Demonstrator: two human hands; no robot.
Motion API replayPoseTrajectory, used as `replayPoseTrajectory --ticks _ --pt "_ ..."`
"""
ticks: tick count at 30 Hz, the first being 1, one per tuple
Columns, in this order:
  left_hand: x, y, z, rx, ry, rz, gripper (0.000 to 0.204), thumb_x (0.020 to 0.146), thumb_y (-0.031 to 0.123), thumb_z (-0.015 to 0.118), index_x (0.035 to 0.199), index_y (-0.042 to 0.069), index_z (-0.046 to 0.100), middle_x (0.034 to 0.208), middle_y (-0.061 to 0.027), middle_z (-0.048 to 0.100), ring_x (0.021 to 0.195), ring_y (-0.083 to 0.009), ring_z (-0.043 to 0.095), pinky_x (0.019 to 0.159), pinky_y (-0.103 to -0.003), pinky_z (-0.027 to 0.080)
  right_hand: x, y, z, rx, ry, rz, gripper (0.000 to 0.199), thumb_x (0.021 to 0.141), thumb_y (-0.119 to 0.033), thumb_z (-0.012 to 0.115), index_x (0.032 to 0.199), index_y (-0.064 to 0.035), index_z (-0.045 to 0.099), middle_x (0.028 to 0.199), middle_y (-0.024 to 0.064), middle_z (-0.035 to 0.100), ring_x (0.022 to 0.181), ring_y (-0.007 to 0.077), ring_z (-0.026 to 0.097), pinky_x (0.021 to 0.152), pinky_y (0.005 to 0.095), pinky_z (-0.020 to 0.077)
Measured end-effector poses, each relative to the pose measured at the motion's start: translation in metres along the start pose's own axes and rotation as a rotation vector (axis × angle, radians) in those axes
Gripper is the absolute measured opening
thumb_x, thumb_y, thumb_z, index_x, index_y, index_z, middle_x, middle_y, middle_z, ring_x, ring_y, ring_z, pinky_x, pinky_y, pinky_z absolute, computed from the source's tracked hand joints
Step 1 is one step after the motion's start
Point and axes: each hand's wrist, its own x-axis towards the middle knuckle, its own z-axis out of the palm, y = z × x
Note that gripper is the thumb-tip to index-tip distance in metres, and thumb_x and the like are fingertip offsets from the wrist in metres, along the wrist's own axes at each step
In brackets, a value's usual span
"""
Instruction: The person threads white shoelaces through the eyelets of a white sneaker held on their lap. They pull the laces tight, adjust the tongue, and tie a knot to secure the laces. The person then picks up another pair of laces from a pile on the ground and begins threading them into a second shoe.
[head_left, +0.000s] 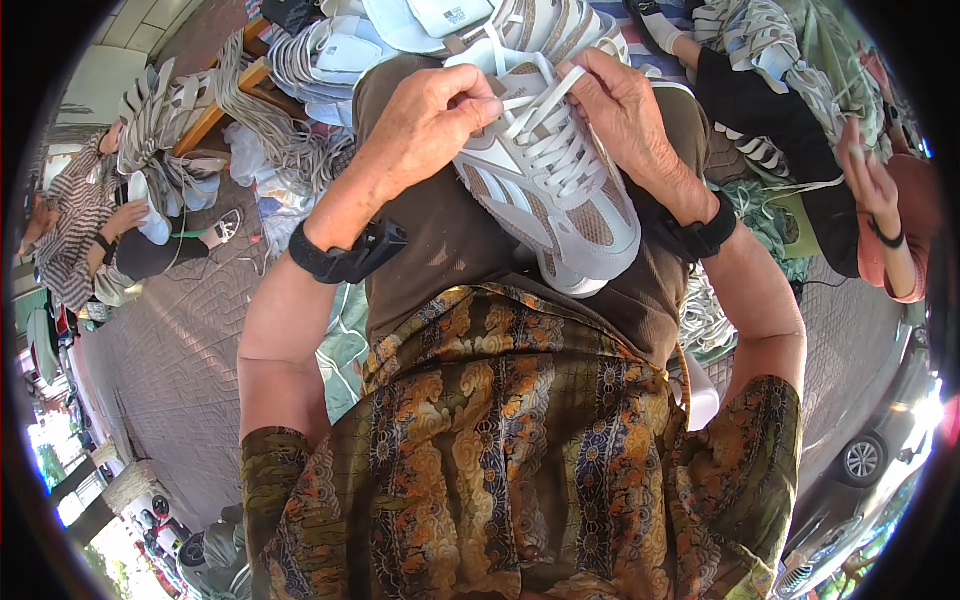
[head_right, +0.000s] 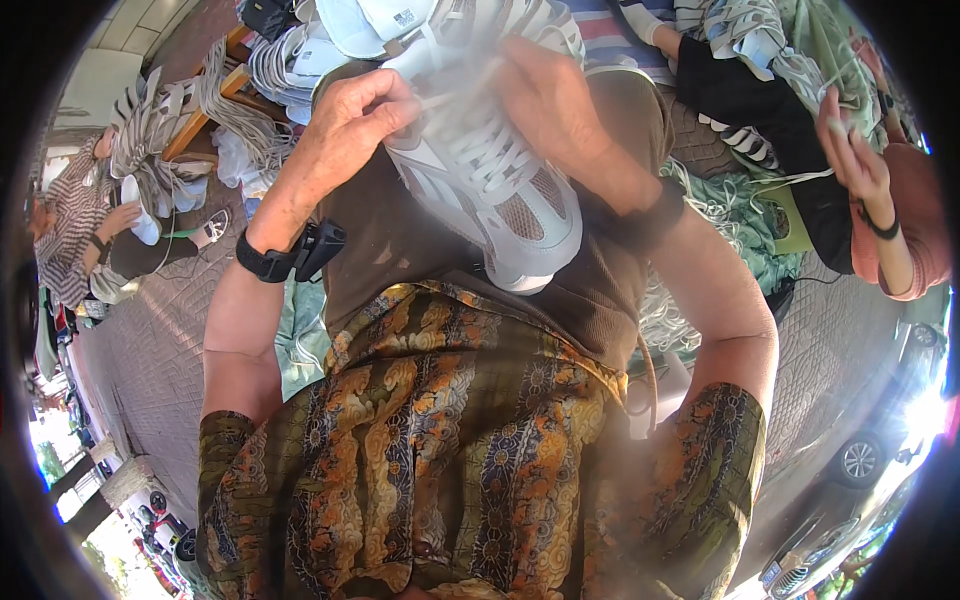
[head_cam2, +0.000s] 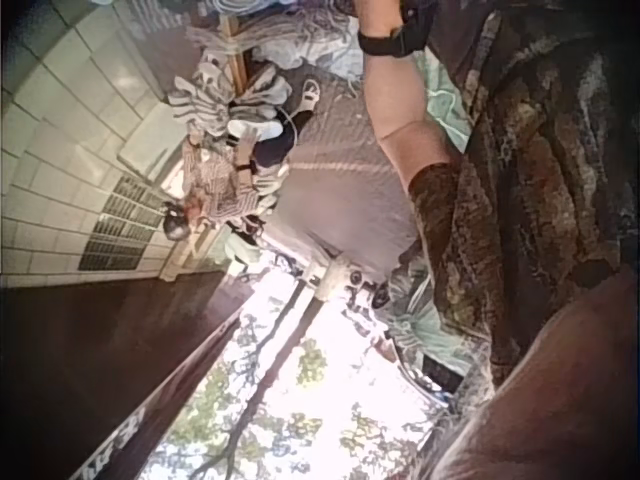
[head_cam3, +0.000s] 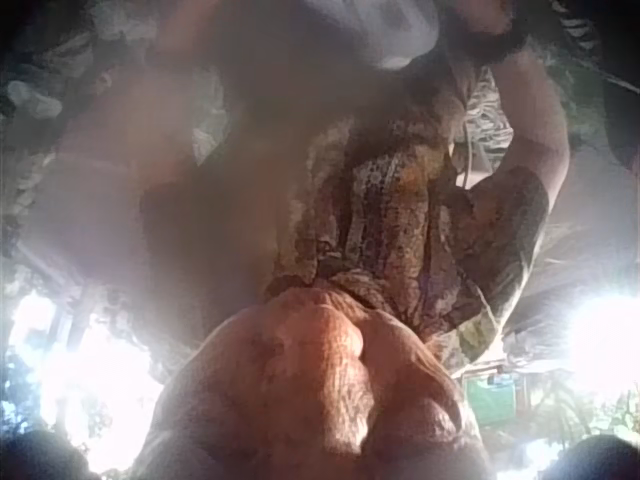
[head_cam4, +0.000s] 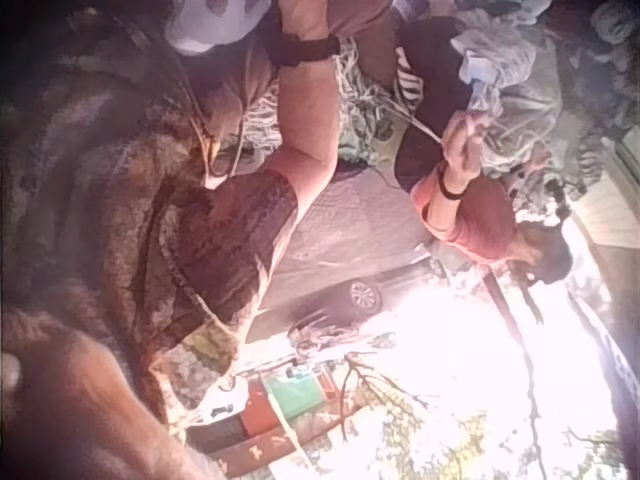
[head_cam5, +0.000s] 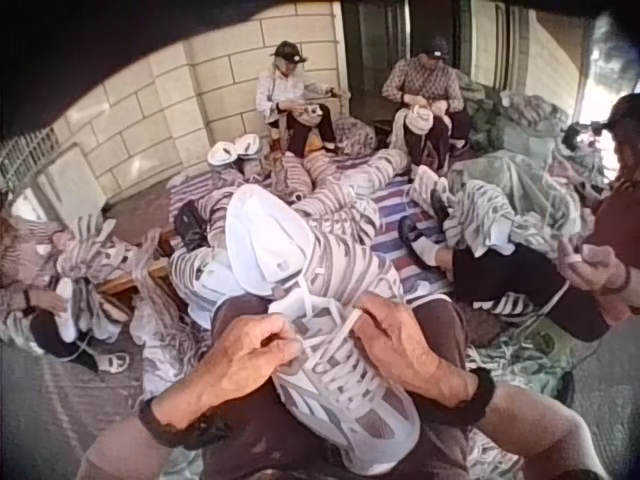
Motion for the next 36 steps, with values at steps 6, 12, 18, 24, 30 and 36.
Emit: replayPoseTrajectory --ticks 6,12,18,24,30,36 --pt "-0.012 -0.002 -0.010 -0.490 -0.144 -0.143 0.020 0.091 0.020 0.059 0.078 0.005 0.057 0.064 0.0028 0.048 0.057 -0.0060 0.043 0.052 -0.022 0.036 -0.007 -0.007 -0.004 -0.044 -0.047 0.053 0.016 0.089 -0.013 0.055 0.101 -0.0034 0.059 0.077 0.0088 0.061 0.070 0.0165 0.056 0.067 0.0296 0.0460" --pt "-0.026 0.000 -0.017 -0.603 -0.179 -0.186 0.022 0.093 0.021 0.059 0.078 0.005 0.055 0.063 0.0036 0.047 0.055 -0.0035 0.043 0.050 -0.019 0.034 -0.010 -0.013 -0.001 -0.172 0.025 -0.077 0.012 0.090 -0.011 0.061 0.088 -0.0011 0.055 0.071 0.0022 0.054 0.065 0.0069 0.047 0.058 0.0255 0.0426" --pt "-0.036 -0.001 -0.030 -0.491 -0.173 -0.187 0.020 0.094 0.021 0.057 0.090 0.002 0.061 0.066 0.0014 0.054 0.060 -0.0049 0.049 0.057 -0.020 0.041 -0.013 -0.006 -0.009 -0.230 -0.018 -0.123 0.007 0.089 -0.006 0.060 0.094 -0.0023 0.056 0.074 0.0020 0.057 0.067 0.0074 0.052 0.062 0.0254 0.0454" --pt "-0.059 -0.023 -0.041 -0.112 0.041 -0.188 0.022 0.085 0.014 0.065 0.102 0.002 0.058 0.071 -0.0026 0.059 0.063 -0.0107 0.055 0.060 -0.025 0.045 -0.003 -0.014 -0.041 -0.157 -0.062 0.024 0.014 0.091 -0.004 0.058 0.104 -0.0060 0.058 0.076 -0.0020 0.057 0.072 0.0056 0.053 0.065 0.0208 0.0441" --pt "-0.087 -0.017 -0.034 0.477 0.214 -0.011 0.016 0.084 0.007 0.061 0.100 0.004 0.060 0.079 -0.0113 0.061 0.073 -0.0248 0.059 0.069 -0.035 0.046 0.023 -0.033 -0.029 -0.447 -0.275 -0.555 0.009 0.086 -0.004 0.059 0.095 -0.0033 0.058 0.095 0.0044 0.056 0.067 0.0148 0.053 0.065 0.0302 0.0450" --pt "-0.103 -0.043 -0.055 0.912 0.271 0.144 0.014 0.085 0.007 0.057 0.097 0.003 0.062 0.084 -0.0140 0.062 0.076 -0.0334 0.059 0.069 -0.042 0.047 0.046 -0.014 -0.029 -0.469 -0.447 -0.650 0.008 0.086 -0.005 0.058 0.085 -0.0021 0.051 0.075 0.0056 0.049 0.063 0.0141 0.048 0.059 0.0318 0.0397"
